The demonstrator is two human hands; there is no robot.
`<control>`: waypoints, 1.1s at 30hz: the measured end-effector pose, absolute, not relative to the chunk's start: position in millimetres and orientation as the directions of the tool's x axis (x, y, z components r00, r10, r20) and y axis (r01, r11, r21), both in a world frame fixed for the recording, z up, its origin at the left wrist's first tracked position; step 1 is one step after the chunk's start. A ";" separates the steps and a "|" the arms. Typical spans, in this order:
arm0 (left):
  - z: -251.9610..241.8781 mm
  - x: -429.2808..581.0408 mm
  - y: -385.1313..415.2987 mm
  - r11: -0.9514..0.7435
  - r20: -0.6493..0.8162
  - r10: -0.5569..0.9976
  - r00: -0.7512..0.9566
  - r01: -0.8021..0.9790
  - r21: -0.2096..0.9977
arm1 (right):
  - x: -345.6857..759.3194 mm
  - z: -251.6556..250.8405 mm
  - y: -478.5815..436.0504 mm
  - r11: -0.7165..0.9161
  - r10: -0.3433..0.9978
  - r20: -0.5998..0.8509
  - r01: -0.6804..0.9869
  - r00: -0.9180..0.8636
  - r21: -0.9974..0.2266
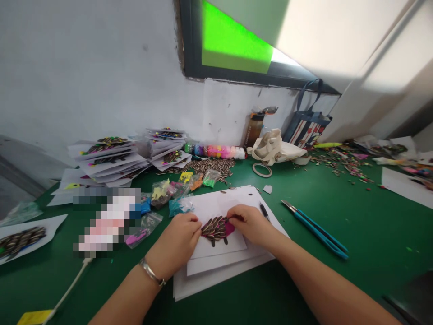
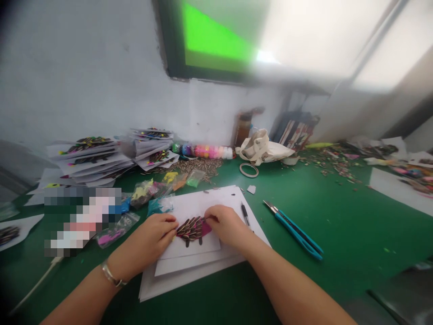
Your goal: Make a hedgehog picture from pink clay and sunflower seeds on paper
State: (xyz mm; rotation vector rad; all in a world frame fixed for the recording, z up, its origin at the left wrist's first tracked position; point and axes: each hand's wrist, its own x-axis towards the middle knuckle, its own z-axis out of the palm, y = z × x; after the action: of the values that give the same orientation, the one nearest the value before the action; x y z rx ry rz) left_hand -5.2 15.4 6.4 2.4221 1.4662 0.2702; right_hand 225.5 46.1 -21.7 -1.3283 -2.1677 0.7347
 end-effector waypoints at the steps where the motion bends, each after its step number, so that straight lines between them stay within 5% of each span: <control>1: 7.1 -5.2 15.5 -0.435 0.002 0.887 0.463 0.832 0.344 | 225.4 -22.0 46.2 0.387 0.903 0.126 0.646 -0.412 -0.658; 33: 10.1 -3.9 15.5 -0.429 -0.008 0.887 0.461 0.832 0.352 | 235.3 -25.6 56.3 0.361 0.927 0.128 0.745 -0.353 -0.562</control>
State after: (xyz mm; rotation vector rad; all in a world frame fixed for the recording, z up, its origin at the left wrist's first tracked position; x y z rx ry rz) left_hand -3.9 15.5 10.1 2.4083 1.4648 0.2560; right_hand 235.3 56.3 -25.6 -1.4543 -2.2017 0.5779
